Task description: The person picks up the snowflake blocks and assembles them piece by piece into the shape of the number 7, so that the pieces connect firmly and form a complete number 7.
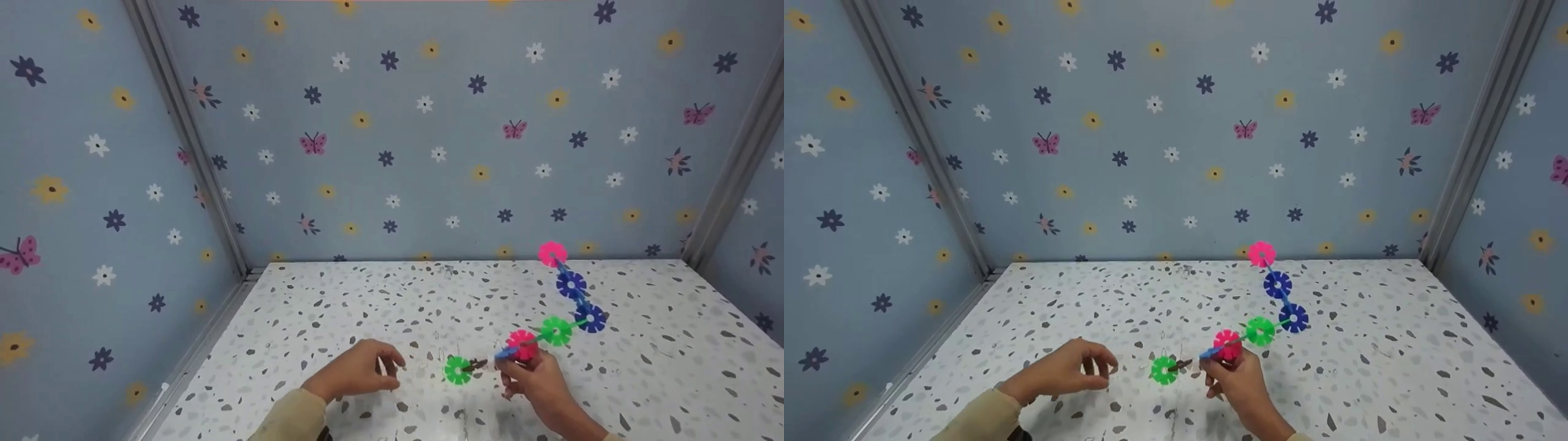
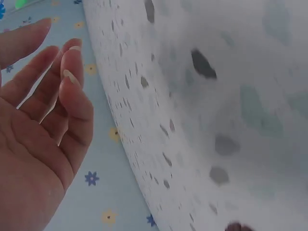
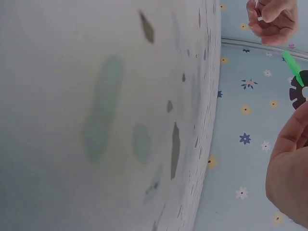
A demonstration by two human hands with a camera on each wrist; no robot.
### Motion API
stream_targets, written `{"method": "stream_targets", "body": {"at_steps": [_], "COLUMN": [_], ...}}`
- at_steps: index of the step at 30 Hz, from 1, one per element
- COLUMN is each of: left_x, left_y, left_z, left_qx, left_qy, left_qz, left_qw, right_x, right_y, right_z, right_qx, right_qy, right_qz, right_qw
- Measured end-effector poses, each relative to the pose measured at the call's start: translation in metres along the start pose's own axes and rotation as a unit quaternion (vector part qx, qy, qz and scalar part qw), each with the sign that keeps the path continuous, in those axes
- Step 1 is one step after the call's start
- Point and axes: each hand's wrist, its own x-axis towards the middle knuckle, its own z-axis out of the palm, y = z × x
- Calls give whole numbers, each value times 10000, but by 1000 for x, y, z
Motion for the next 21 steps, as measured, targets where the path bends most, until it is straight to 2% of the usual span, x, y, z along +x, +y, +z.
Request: {"method": "stream_targets", "body": {"at_steps": [4,6,8,11,13,21], "left_x": [-18,-27,-34,-42,-46,-57], "left_y": [-8,-12,-15,-20,-24,-35], "left_z": [-26,-37,-44,-51,-53,-55], "left_qx": [519,835,1194,1646,1855,2462], "left_qy": [-349,-470,-548,-605,-630,-532], "left_qz": [-341,-653,-1111,-1771,-2039,-2409], "left_qw": [9975,9933,9851,9684,9592,9373], "right_x": [-2,-2,-2,-2,-2,-2], "right_y": [-2,-3,-3,-4,-4,-2], "right_z": [3,5,5,6,6,7], "right_qx": [-154,-178,-208,-222,-213,-122], "right_qy": [98,112,104,96,60,-169], "right_qz": [34,100,152,173,140,84], "right_qw": [9998,9997,9996,9996,9997,9997]}}
